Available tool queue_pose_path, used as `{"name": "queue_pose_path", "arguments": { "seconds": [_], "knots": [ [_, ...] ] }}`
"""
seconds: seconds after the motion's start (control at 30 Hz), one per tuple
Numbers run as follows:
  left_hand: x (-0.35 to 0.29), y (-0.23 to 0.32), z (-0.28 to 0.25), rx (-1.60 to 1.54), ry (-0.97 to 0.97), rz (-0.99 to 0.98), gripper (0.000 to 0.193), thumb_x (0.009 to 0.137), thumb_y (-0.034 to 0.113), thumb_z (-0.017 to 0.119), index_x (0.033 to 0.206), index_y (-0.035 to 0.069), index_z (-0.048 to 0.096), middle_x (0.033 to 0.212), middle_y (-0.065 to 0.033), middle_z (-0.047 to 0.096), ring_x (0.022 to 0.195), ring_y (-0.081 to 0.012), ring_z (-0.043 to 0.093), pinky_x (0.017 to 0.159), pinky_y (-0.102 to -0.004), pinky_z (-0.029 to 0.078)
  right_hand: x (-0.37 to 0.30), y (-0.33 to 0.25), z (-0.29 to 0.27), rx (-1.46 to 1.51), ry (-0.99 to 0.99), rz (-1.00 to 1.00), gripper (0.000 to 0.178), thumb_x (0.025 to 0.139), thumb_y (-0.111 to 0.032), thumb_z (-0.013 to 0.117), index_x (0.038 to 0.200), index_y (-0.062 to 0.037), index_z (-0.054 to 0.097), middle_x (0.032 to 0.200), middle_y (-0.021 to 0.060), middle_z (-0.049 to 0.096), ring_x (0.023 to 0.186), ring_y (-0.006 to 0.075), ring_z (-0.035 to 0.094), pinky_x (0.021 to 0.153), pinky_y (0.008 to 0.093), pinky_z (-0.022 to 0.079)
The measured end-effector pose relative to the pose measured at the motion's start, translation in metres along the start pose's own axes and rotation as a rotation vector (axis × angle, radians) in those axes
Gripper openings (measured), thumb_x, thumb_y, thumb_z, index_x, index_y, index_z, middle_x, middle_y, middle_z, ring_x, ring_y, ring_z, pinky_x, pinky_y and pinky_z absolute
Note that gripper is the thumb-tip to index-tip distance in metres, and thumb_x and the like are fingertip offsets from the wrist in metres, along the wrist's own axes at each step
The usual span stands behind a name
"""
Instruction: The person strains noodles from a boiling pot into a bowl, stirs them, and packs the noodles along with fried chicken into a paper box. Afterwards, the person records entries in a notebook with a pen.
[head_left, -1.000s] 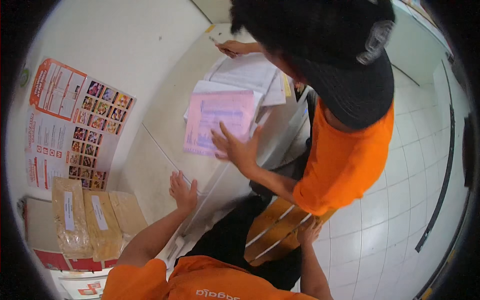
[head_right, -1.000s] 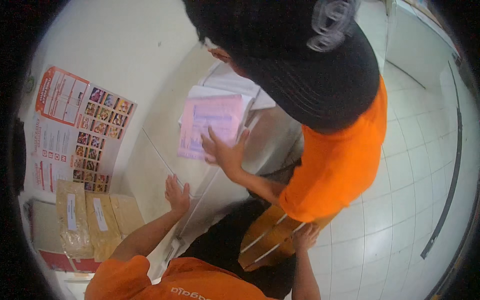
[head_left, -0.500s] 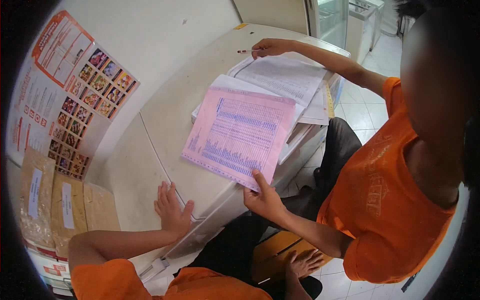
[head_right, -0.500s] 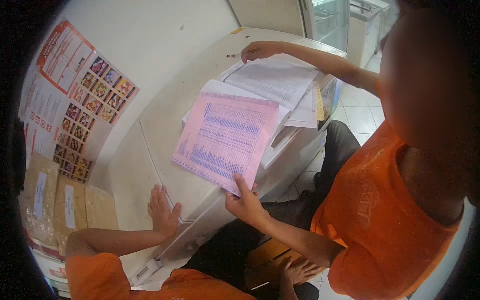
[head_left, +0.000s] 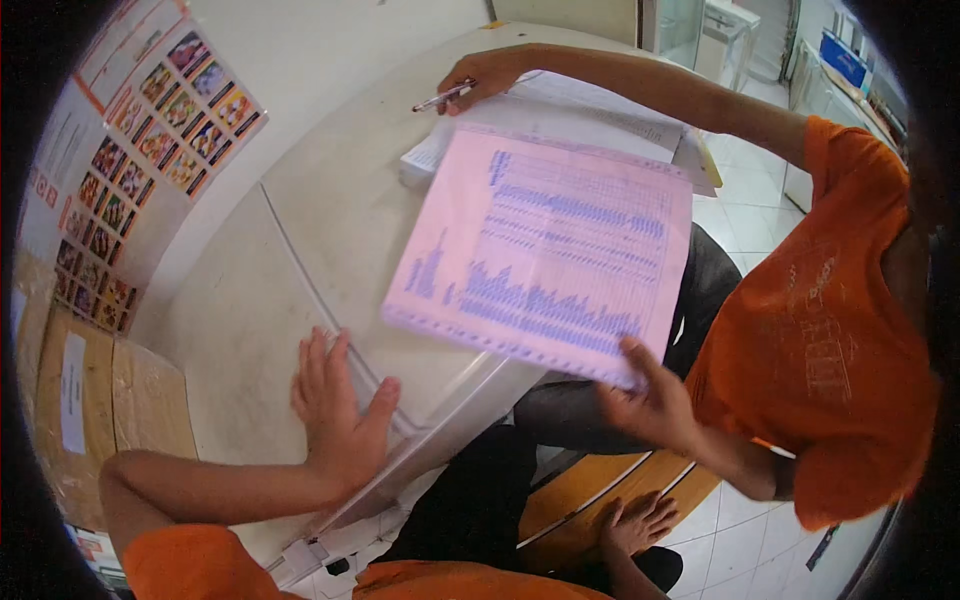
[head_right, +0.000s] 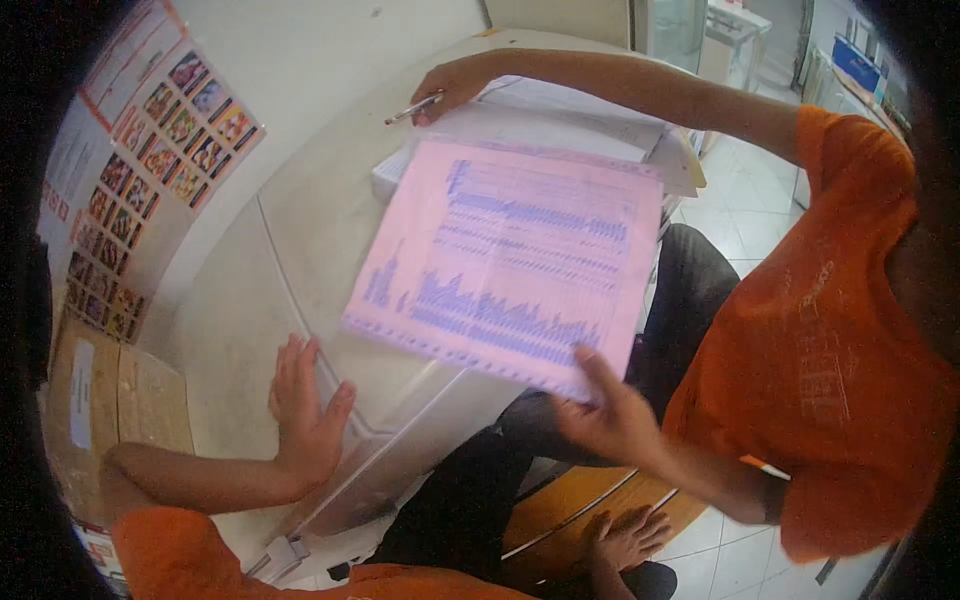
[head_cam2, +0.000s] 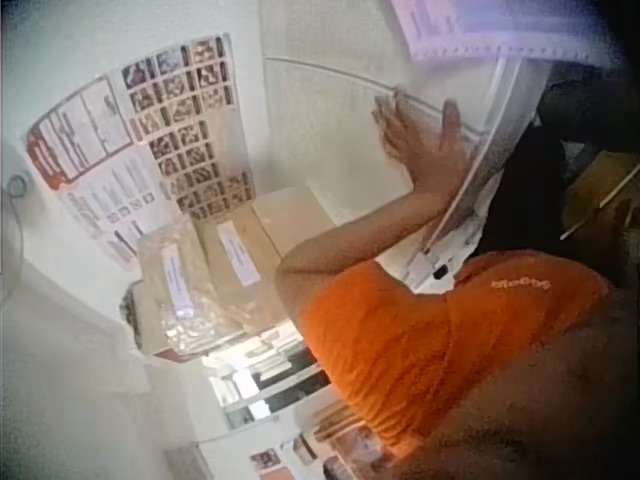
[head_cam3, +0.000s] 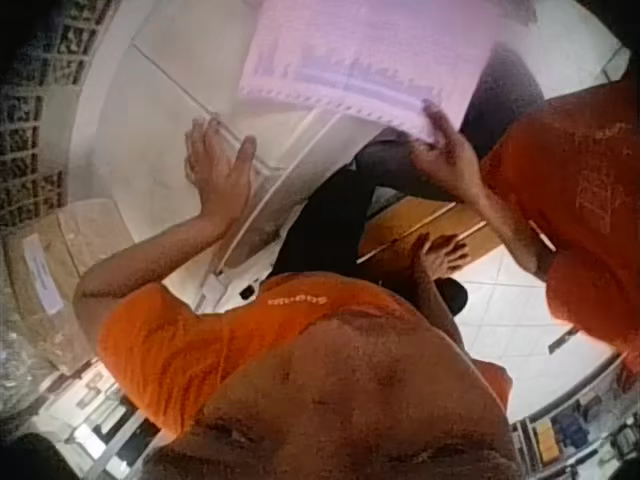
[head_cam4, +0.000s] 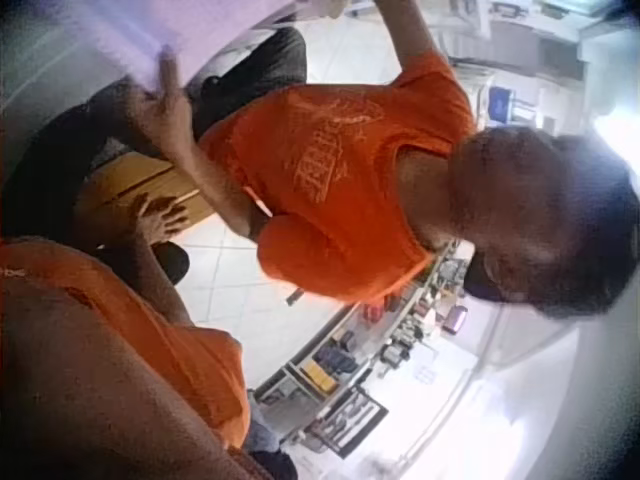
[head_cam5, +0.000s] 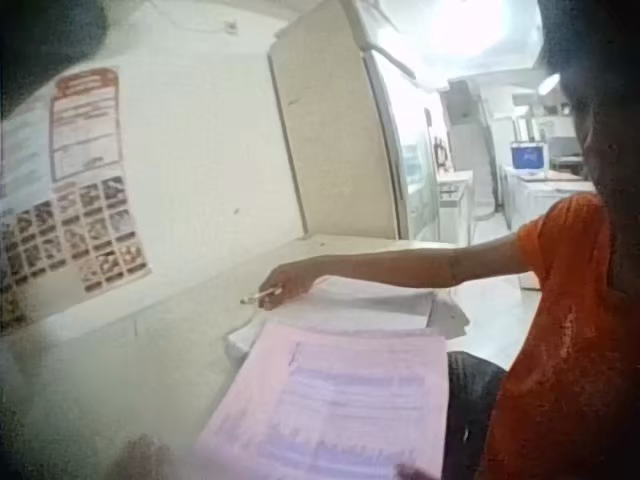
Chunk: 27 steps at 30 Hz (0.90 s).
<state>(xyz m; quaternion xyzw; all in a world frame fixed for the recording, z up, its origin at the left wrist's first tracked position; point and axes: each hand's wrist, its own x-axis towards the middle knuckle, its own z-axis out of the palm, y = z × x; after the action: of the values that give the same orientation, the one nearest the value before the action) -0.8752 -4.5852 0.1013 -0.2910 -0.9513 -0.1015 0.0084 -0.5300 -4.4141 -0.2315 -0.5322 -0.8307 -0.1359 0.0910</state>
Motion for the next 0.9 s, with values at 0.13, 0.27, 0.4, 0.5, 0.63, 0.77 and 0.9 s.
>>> {"name": "queue_pose_path", "arguments": {
  "seconds": [0.13, 0.27, 0.4, 0.5, 0.63, 0.77, 0.9],
  "knots": [
    [0.007, 0.003, -0.007, -0.193, -0.026, 0.011, 0.073, 0.102, 0.044, 0.05, 0.155, 0.004, 0.021, 0.161, -0.0283, 0.016, 0.152, -0.0407, 0.011, 0.119, -0.0584, 0.002, -0.026, 0.014, -0.017, 0.111, -0.586, 0.418, 0.093, 0.092, -0.066, 0.047, 0.161, -0.0097, 0.018, 0.167, 0.0233, 0.004, 0.154, 0.0449, -0.002, 0.122, 0.059, 0.003],
    [0.056, -0.015, 0.008, -0.665, 0.171, 0.15, 0.079, 0.1, 0.05, 0.053, 0.154, 0.002, 0.02, 0.158, -0.0244, 0.025, 0.149, -0.0364, 0.022, 0.121, -0.0497, 0.013, -0.032, 0.011, -0.017, 0.209, -0.548, 0.449, 0.091, 0.09, -0.06, 0.054, 0.16, -0.0103, 0.022, 0.167, 0.0221, 0.006, 0.154, 0.0431, 0.001, 0.123, 0.0568, 0.005],
    [0.169, -0.032, -0.002, -1.112, 0.213, -0.042, 0.093, 0.094, 0.055, 0.061, 0.154, 0.003, 0.013, 0.151, -0.0235, 0.034, 0.137, -0.0315, 0.039, 0.11, -0.0442, 0.036, -0.037, 0.021, -0.013, 0.358, -0.527, 0.434, 0.082, 0.087, -0.041, 0.068, 0.154, -0.0088, 0.033, 0.165, 0.0219, 0.013, 0.153, 0.0422, 0.009, 0.123, 0.0536, 0.013],
    [0.231, -0.02, -0.006, -1.327, 0.106, -0.102, 0.093, 0.093, 0.053, 0.064, 0.153, 0.003, 0.015, 0.134, -0.0188, 0.046, 0.113, -0.0244, 0.053, 0.094, -0.0408, 0.046, -0.058, 0.041, 0.014, 0.593, -0.303, 0.407, 0.061, 0.085, -0.022, 0.069, 0.139, -0.0042, 0.047, 0.147, 0.0246, 0.04, 0.139, 0.0437, 0.036, 0.114, 0.0517, 0.033],
    [0.301, -0.032, 0.026, -1.317, -0.039, -0.044, 0.088, 0.092, 0.048, 0.066, 0.151, 0.003, 0.02, 0.101, -0.0082, 0.05, 0.085, -0.0155, 0.053, 0.079, -0.0336, 0.049, -0.073, 0.039, -0.017, 0.779, -0.226, 0.284, 0.045, 0.086, -0.016, 0.071, 0.124, 0.0001, 0.056, 0.123, 0.0243, 0.055, 0.122, 0.0428, 0.051, 0.104, 0.0479, 0.042],
    [0.359, -0.063, 0.038, -1.154, -0.058, 0.088, 0.082, 0.091, 0.039, 0.066, 0.15, -0.001, 0.024, 0.098, -0.0102, 0.055, 0.087, -0.0167, 0.055, 0.078, -0.0325, 0.048, -0.073, 0.057, -0.072, 0.716, -0.117, 0.145, 0.049, 0.08, -0.014, 0.076, 0.124, -0.0054, 0.057, 0.138, 0.0287, 0.049, 0.128, 0.0464, 0.047, 0.108, 0.0497, 0.04],
    [0.324, 0.011, 0.02, -1.063, -0.266, 0.147, 0.088, 0.084, 0.035, 0.071, 0.148, -0.007, 0.029, 0.14, -0.0306, 0.051, 0.129, -0.0377, 0.054, 0.103, -0.0448, 0.046, -0.115, 0.108, -0.132, 0.328, -0.05, 0.352, 0.055, 0.077, -0.015, 0.079, 0.127, -0.0064, 0.056, 0.145, 0.0299, 0.044, 0.132, 0.0464, 0.044, 0.109, 0.0532, 0.038]
  ]
}}
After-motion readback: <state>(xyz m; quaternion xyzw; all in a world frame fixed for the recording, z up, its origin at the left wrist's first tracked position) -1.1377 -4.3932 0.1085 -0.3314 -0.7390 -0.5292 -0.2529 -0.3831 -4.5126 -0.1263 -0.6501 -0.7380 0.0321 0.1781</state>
